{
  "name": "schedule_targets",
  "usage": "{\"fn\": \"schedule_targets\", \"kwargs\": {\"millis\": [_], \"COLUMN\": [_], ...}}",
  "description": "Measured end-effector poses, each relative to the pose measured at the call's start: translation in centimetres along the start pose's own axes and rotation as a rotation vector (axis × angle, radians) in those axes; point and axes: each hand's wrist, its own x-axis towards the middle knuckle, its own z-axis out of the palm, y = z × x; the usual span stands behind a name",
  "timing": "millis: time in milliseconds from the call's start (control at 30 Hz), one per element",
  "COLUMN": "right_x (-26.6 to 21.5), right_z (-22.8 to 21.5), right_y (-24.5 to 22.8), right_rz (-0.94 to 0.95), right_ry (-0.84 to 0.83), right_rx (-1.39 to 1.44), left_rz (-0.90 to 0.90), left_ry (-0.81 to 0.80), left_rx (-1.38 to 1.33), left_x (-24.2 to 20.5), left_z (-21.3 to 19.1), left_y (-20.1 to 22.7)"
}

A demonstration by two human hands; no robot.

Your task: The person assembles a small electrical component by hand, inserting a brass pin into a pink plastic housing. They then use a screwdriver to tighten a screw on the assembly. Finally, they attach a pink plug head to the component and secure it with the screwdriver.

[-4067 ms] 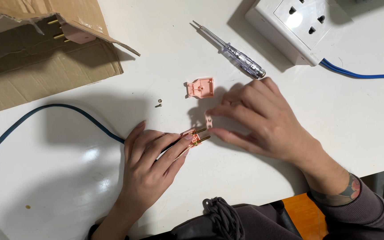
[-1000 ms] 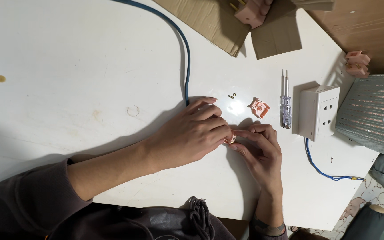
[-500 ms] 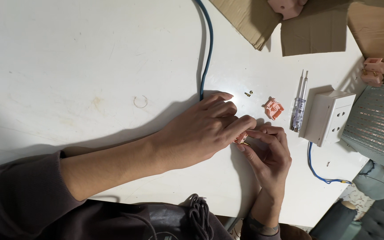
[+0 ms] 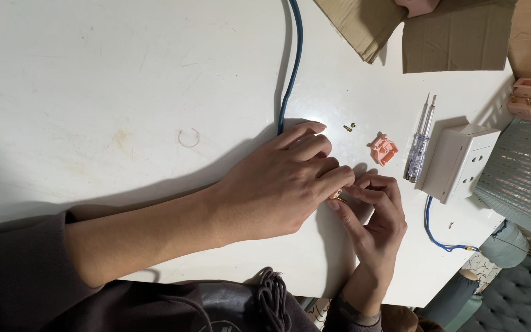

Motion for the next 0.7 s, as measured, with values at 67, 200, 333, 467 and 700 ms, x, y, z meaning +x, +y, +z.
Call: {"fn": "schedule_targets", "kwargs": {"millis": [67, 200, 333, 467, 700], "right_x": [0.0, 0.1, 0.1, 0.0, 0.0], "right_z": [0.0, -0.1, -0.2, -0.3, -0.3], "right_y": [-0.1, -0.1, 0.1, 0.1, -1.1], "right_rz": [0.010, -0.012, -0.032, -0.014, 0.011], "right_ry": [0.000, -0.020, -0.026, -0.019, -0.023], "right_rx": [-0.007, -0.018, -0.007, -0.029, -0.102], "left_rz": [0.009, 0.097, 0.146, 0.214, 0.286], "left_ry": [-0.018, -0.020, -0.023, -0.058, -0.162], "left_rx": [0.019, 0.072, 0.163, 0.258, 0.388], "left_x": [0.0, -0.2, -0.4, -0.2, 0.4], "left_z": [0.0, 0.0, -0.2, -0.8, -1.8], "left_y": [0.0, -0.4, -0.6, -0.9, -1.2]}}
